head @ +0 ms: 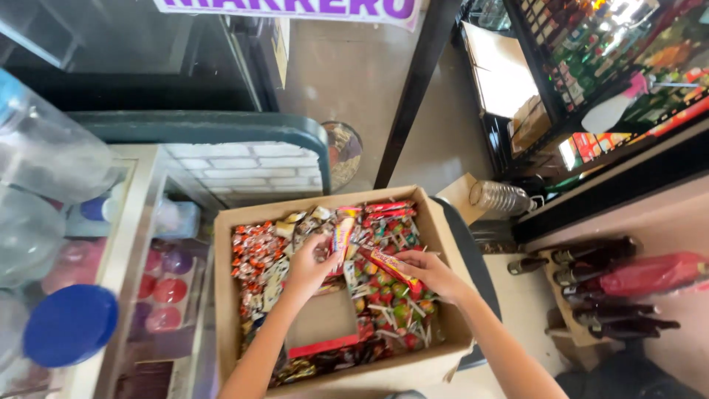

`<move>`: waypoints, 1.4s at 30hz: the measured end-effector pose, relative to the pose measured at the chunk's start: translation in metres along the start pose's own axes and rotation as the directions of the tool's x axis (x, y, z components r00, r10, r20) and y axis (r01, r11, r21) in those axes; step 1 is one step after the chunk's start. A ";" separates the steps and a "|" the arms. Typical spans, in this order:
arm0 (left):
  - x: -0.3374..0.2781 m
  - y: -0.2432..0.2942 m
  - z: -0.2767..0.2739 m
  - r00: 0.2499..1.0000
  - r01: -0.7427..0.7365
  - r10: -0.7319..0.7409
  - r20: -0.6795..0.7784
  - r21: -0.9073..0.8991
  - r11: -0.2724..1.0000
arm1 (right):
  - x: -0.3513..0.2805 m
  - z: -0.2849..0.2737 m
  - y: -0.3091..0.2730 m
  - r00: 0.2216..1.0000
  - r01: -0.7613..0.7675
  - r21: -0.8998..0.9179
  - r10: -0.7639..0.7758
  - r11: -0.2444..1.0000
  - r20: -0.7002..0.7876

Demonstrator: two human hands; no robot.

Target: Stocking a grocery shelf with various chocolate bars and candy by transferring them from a larger box into individual display boxes.

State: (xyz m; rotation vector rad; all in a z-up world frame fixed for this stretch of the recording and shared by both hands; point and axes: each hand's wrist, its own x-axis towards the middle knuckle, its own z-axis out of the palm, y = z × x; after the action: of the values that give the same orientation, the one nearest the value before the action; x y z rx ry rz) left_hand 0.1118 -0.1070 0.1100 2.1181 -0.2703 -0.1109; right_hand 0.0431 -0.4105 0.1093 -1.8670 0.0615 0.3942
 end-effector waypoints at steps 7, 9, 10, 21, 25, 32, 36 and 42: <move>-0.076 -0.099 -0.040 0.994 0.106 -0.083 0.065 -0.574 0.812 | -0.012 0.069 -0.021 0.996 -0.086 -0.012 0.087 0.996 0.036; -0.094 -0.116 -0.045 0.994 0.095 -0.105 0.019 -0.596 0.797 | -0.015 0.090 -0.038 1.000 -0.024 -0.291 0.024 0.956 -0.002; -0.099 -0.122 -0.049 0.986 0.081 -0.152 -0.067 -0.605 0.792 | -0.014 0.100 -0.049 0.984 0.172 -0.379 -0.174 0.909 0.029; -0.142 -0.142 -0.062 0.926 0.130 -0.344 -0.152 -0.728 0.673 | 0.036 0.179 -0.017 0.874 0.464 -0.731 -0.394 0.500 0.285; -0.150 -0.143 -0.062 0.924 0.140 -0.351 -0.151 -0.720 0.680 | 0.044 0.188 -0.003 0.826 0.504 -0.739 -0.498 0.446 0.263; -0.153 -0.132 -0.059 0.917 0.194 -0.379 -0.125 -0.691 0.696 | 0.045 0.195 0.012 0.819 0.470 -0.819 -0.509 0.329 0.266; -0.148 -0.141 -0.041 0.943 0.130 -0.302 -0.141 -0.678 0.724 | 0.044 0.196 0.013 0.763 0.482 -0.829 -0.602 0.285 0.236; -0.135 -0.119 -0.026 0.961 0.179 -0.270 -0.062 -0.604 0.776 | 0.044 0.200 0.020 0.756 0.442 -0.864 -0.619 0.241 0.214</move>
State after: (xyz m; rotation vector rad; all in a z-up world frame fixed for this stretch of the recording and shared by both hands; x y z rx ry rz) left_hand 0.0032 0.0077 0.0199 1.5051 0.1072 -0.1579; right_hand 0.0320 -0.2238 0.0227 -2.8012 -0.8491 -0.3516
